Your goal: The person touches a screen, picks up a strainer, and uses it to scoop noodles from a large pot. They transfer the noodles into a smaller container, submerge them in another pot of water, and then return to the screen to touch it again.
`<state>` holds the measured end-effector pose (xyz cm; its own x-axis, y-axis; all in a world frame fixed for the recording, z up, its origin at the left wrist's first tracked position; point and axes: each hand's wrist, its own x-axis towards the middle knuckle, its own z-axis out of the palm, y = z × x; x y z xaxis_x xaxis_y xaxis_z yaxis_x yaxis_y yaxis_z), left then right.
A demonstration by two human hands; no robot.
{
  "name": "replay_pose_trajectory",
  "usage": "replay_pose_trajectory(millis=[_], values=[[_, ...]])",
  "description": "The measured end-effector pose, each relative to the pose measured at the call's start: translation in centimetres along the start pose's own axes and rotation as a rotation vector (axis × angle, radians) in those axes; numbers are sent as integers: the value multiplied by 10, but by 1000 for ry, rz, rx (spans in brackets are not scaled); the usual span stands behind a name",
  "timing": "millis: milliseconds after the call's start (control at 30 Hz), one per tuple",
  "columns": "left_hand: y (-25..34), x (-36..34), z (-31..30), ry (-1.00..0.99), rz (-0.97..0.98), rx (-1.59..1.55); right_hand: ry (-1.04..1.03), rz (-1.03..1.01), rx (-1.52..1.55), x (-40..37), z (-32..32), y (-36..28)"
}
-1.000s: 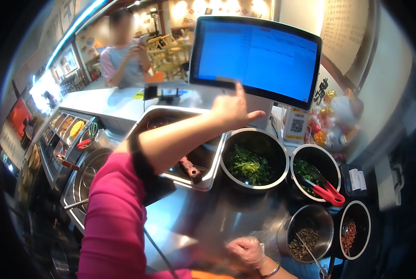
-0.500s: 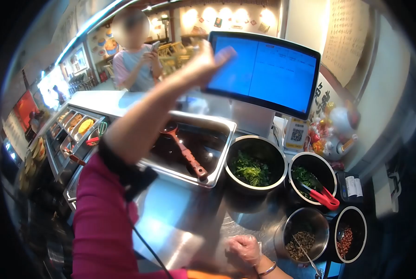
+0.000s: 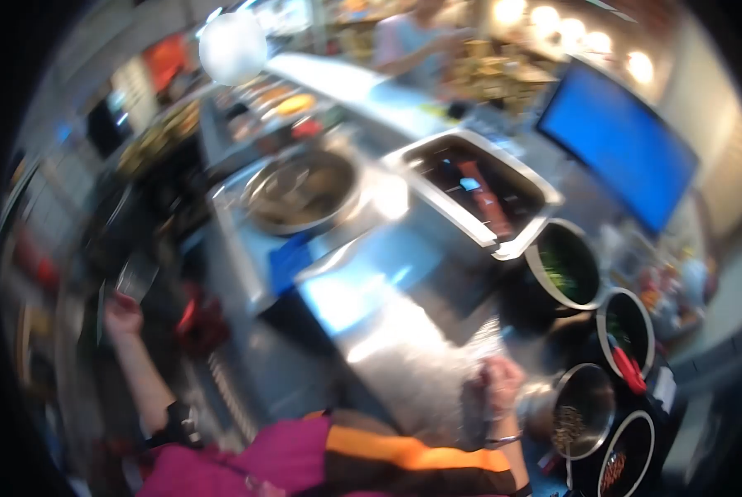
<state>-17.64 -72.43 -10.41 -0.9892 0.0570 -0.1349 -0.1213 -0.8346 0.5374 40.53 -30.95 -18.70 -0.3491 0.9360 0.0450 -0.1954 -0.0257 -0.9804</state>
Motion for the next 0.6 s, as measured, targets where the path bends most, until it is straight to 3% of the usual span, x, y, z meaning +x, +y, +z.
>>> replay_pose_trajectory(millis=[33,67,167,233,267,400,433,533,567,600], values=[[17,-4,-80,330,22,25,5,23,104,-1,9,-11],[16,-43,-114,599,28,-49,45,60,44,-2,10,-14],[9,-21,-306,718,-53,30,113,114,-71,5,19,-10],[-16,-27,-306,623,-113,135,90,145,-115,7,44,-19],[-34,-64,-226,572,-104,227,81,138,-128,8,65,-26],[-56,-37,-205,459,-298,60,-139,-80,-186,2,167,-35],[-55,-27,-213,358,-366,31,-194,-280,-234,-2,199,-24],[-34,-5,-211,395,-346,136,-264,-79,-337,-21,297,-2],[-24,9,-215,435,-353,160,-176,226,-169,-27,327,12],[-14,18,-221,479,-363,181,-379,295,-171,-32,353,23]])
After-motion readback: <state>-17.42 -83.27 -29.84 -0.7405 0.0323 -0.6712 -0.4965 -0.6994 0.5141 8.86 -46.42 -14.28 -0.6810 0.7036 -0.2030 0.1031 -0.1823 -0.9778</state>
